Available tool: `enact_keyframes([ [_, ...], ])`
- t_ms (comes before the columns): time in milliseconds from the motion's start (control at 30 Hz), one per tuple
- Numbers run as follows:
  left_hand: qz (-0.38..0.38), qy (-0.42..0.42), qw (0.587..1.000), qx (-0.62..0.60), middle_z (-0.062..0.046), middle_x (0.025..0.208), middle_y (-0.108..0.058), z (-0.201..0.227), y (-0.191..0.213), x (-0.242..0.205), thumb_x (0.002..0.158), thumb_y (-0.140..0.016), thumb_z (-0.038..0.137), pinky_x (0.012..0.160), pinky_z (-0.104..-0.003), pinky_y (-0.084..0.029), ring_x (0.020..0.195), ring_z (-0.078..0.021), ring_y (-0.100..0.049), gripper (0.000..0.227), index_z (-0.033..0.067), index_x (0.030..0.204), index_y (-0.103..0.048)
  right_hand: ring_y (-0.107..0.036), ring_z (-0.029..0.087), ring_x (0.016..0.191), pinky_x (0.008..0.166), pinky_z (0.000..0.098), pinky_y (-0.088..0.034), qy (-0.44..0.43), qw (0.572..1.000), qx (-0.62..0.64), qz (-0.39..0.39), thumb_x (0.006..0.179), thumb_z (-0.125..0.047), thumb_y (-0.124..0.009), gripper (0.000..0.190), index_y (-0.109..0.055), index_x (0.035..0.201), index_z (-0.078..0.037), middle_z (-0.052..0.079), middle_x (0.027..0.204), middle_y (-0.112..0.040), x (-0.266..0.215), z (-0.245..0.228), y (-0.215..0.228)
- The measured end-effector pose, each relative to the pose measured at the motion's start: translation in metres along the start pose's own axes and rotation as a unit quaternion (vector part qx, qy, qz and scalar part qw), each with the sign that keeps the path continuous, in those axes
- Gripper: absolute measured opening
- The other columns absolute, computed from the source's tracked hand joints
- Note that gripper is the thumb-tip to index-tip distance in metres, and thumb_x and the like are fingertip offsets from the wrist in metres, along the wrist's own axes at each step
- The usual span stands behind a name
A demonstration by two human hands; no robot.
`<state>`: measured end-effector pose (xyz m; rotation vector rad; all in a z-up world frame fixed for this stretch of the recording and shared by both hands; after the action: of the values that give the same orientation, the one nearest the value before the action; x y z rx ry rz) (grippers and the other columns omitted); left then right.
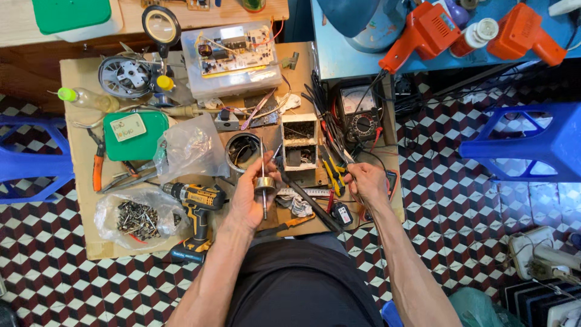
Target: The person assembles small electrical components on a cluttered workbench. They use pliers to strip wire ends, insert wires into a cylindrical component, and handle small washers and a white plastic container. The person repeatedly picks up and places tools and parts while working.
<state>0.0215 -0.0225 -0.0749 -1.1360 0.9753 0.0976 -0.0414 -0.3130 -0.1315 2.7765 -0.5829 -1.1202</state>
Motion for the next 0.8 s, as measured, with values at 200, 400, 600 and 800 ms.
enact_keyframes([
  [200,0.091,-0.013,0.993,0.076,-0.007,0.087,-0.065,-0.007,0.041,-0.031,0.097,-0.065,0.021,0.075,-0.035,-0.066,0.074,-0.0150,-0.066,0.034,0.0025,0.125,-0.066,-0.049,0.008,0.052,0.048,0.0265,-0.038,0.023,0.998,-0.047,-0.031,0.100,-0.030,-0.062,0.032,-0.074,0.095,0.000,0.002,0.067,-0.060,0.011,0.021,-0.025],
  [400,0.083,0.024,0.976,0.201,-0.005,0.090,-0.066,-0.010,0.043,-0.053,0.091,-0.063,0.031,0.066,-0.032,-0.059,0.078,-0.0214,-0.072,0.043,0.0112,0.129,-0.061,-0.068,0.026,0.067,0.064,0.0405,-0.052,0.084,0.961,-0.260,0.046,0.092,-0.025,-0.063,0.028,-0.071,0.105,-0.002,0.018,0.073,-0.069,0.002,0.034,-0.050],
  [600,0.050,0.011,0.936,0.348,0.001,0.100,-0.062,-0.011,0.030,-0.061,0.083,-0.067,0.014,0.076,-0.027,-0.055,0.088,-0.0137,-0.069,0.063,0.0142,0.145,-0.052,-0.065,0.047,0.090,0.074,0.0562,-0.049,0.227,0.901,-0.361,0.074,0.087,-0.018,-0.064,0.031,-0.064,0.114,-0.003,0.026,0.100,-0.071,-0.002,0.033,-0.090],
  [800,-0.039,-0.078,0.849,0.522,-0.005,0.099,-0.068,-0.008,-0.001,-0.059,0.089,-0.074,0.016,0.080,-0.024,-0.052,0.087,-0.0096,-0.064,0.062,0.0000,0.144,-0.053,-0.068,0.026,0.084,0.075,0.0368,-0.050,0.211,0.962,-0.174,0.014,0.100,-0.017,-0.071,0.021,-0.072,0.113,-0.001,0.018,0.099,-0.074,-0.013,0.022,-0.075],
])
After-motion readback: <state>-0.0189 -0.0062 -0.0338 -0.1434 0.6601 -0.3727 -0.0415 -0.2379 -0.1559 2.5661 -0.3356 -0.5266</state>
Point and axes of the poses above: each hand's wrist, its own x-axis towards the middle knuckle, its own y-axis out of the back of the hand, z = x × y, the point moved 8 cm from there along x, towards the middle knuckle
